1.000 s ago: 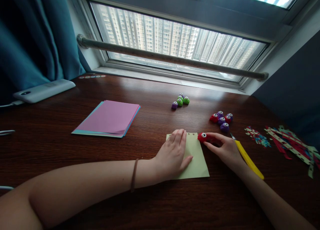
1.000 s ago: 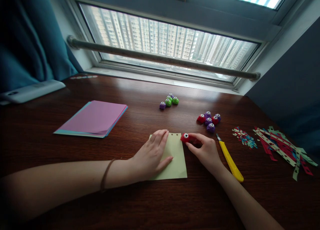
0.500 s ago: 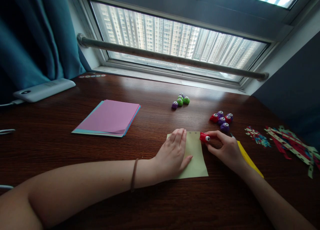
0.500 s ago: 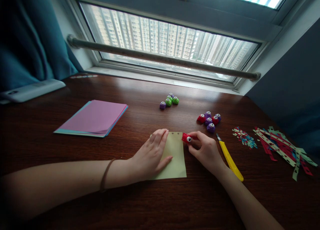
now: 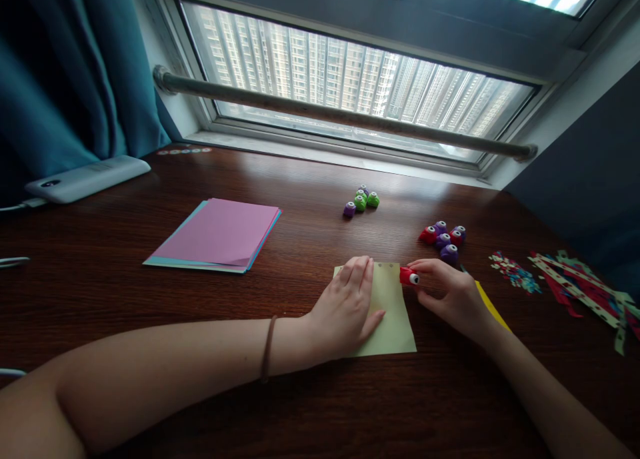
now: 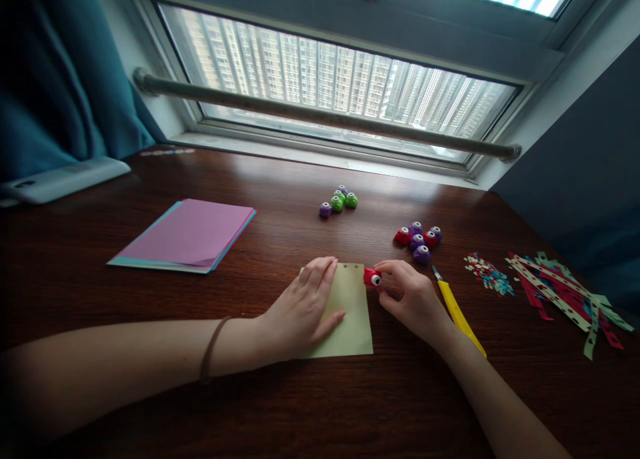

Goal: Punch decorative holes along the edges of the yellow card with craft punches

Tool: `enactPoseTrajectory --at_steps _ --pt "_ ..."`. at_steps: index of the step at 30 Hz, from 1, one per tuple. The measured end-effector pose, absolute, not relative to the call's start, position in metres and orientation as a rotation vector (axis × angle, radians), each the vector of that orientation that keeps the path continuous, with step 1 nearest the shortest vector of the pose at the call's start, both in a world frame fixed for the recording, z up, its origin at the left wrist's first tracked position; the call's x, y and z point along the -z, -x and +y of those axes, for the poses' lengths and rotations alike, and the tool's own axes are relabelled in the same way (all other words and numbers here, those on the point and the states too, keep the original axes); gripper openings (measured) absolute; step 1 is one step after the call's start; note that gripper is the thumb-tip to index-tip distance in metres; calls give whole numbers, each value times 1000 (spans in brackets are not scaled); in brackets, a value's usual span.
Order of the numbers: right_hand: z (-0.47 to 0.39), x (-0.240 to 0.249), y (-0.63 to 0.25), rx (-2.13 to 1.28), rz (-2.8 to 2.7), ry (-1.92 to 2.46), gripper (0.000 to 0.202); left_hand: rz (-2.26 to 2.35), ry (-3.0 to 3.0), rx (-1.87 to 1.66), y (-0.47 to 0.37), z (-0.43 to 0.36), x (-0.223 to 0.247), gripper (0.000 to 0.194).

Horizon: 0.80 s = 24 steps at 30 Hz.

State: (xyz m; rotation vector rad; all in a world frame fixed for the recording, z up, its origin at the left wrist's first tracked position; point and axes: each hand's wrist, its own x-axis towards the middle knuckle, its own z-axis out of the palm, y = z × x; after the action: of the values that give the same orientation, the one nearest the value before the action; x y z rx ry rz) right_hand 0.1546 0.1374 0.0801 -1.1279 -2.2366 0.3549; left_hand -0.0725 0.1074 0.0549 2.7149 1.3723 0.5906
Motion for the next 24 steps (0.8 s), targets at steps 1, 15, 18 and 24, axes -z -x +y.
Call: enactPoseTrajectory --at_steps 1,15,18,24 --pt "138 -81 -155 -353 -2257 1112 27 1371 -2713 -592 73 107 -55 74" --pt "137 -88 -158 -378 -2347 1055 30 1372 -2718 -589 72 108 -57 74" --pt "138 -89 -161 -328 -2336 1037 28 1373 -2709 -595 72 108 -56 73" --pt "138 -91 -164 -283 -2365 976 26 1367 -2713 -594 72 107 -56 74"
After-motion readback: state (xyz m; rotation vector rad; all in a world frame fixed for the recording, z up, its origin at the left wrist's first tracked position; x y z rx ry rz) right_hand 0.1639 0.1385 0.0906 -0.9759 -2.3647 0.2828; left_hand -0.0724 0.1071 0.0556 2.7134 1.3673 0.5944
